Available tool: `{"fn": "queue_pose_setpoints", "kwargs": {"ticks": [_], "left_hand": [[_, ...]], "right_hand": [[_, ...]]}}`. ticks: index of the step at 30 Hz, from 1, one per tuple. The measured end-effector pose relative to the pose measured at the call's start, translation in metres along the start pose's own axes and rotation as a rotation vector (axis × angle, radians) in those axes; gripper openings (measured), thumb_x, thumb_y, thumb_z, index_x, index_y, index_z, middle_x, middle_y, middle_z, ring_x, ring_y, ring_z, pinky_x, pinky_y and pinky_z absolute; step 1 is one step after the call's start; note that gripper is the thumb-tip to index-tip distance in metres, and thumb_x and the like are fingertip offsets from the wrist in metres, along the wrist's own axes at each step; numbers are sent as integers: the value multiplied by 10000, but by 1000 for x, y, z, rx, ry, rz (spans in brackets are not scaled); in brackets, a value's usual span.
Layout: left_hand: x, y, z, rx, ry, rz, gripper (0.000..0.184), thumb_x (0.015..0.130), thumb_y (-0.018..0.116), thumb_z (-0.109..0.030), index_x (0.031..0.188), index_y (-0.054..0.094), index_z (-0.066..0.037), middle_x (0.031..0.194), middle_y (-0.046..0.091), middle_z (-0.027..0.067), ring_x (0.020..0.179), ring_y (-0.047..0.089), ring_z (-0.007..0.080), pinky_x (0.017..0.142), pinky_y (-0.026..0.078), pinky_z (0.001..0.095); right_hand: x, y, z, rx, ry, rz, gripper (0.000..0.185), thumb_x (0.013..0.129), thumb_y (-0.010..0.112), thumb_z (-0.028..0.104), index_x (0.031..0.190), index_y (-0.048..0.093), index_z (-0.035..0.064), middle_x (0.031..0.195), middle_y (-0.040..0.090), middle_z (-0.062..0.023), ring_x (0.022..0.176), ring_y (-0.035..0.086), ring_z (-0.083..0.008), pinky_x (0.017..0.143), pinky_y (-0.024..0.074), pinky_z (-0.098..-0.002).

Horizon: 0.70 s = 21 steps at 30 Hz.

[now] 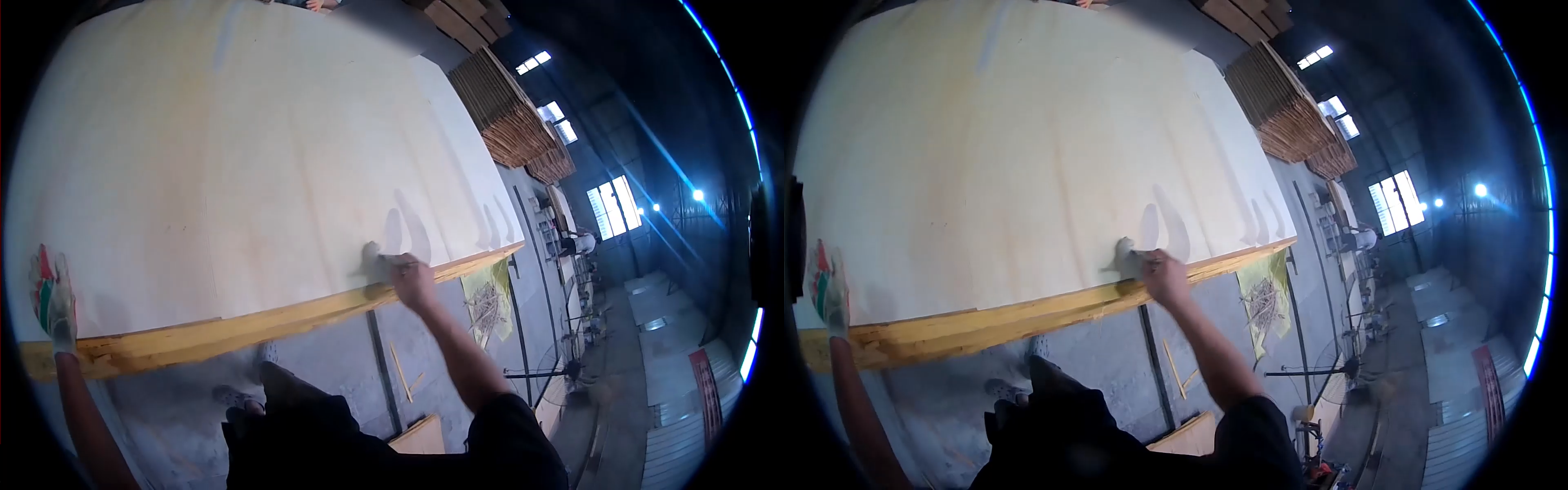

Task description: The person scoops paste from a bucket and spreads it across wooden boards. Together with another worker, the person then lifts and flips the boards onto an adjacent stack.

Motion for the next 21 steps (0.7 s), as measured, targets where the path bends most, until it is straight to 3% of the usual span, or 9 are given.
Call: {"fn": "queue_pose_setpoints", "kwargs": {"ticks": [1, 6, 9, 10, 12, 13, 15, 17, 21], "left_hand": [[9, -6, -3, -11, -106, 65, 531, 1067, 374, -273, 1584, 299, -178, 1632, 311, 49, 1492, 292, 215, 1233, 176, 358], [52, -88, -50, 211, -500, 341, 610, 1038, 415, -464, 1542, 377, -122, 1612, 340, 83, 1470, 335, 296, 1201, 256, 381], [52, -97, -50, 145, -494, 261, 638, 1020, 424, -526, 1536, 384, -154, 1593, 364, 102, 1464, 342, 286, 1186, 272, 406], [54, -103, -56, 173, -480, 292, 639, 1019, 401, -556, 1541, 376, -188, 1596, 360, 97, 1472, 326, 276, 1197, 248, 420], [60, -116, -61, 208, -487, 371, 650, 1017, 401, -567, 1543, 370, -187, 1600, 352, 99, 1477, 315, 287, 1207, 233, 431], [62, -116, -60, 205, -488, 342, 646, 1018, 403, -565, 1544, 369, -191, 1603, 346, 98, 1478, 312, 292, 1207, 232, 432], [58, -110, -58, 202, -485, 304, 640, 1018, 406, -562, 1545, 366, -200, 1610, 334, 98, 1479, 307, 302, 1208, 230, 435], [53, -103, -52, 195, -479, 279, 634, 1019, 409, -558, 1546, 364, -208, 1617, 322, 97, 1480, 301, 313, 1209, 228, 437], [86, -102, -21, 114, -424, 458, 623, 1021, 410, -546, 1553, 352, -226, 1627, 301, 104, 1480, 299, 319, 1204, 231, 444]], "right_hand": [[-17, -3, 75, -112, -291, -56, 291, 828, 605, 37, 1088, 732, 68, 1094, 705, -131, 939, 693, -326, 797, 569, -407], [-26, 49, 184, -50, -412, -7, 215, 828, 596, 41, 1008, 713, 31, 840, 672, -162, 746, 667, -378, 703, 556, -436], [4, 32, 165, 510, -1, 222, 196, 866, 596, 96, 1005, 717, 30, 831, 683, -188, 760, 675, -373, 710, 565, -410], [24, 50, 159, 503, -12, 235, 196, 866, 596, 96, 1005, 717, 30, 831, 683, -188, 760, 675, -373, 710, 565, -410], [45, 68, 154, -48, -171, -44, 199, 873, 605, 115, 1016, 732, 61, 858, 692, -166, 789, 687, -340, 726, 564, -395], [46, 67, 156, -41, -170, -52, 199, 873, 605, 115, 1016, 732, 61, 858, 692, -166, 789, 687, -340, 726, 564, -395], [33, 63, 190, -6, -511, -30, 190, 884, 607, 123, 1013, 742, 88, 910, 699, -150, 823, 691, -320, 729, 559, -396], [4, 67, 170, -117, -407, 225, 188, 886, 618, 104, 1023, 746, 91, 952, 697, -145, 833, 685, -324, 734, 557, -401], [-41, 62, 213, 188, -308, 467, 229, 897, 639, 44, 1109, 728, 46, 957, 712, -127, 870, 703, -233, 770, 556, -356]]}}
Point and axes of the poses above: each hand's wrist, its own x-axis towards the middle knuckle, its own y-axis out of the palm, z = x × y, the point moved 9 cm from there along x, towards the middle knuckle
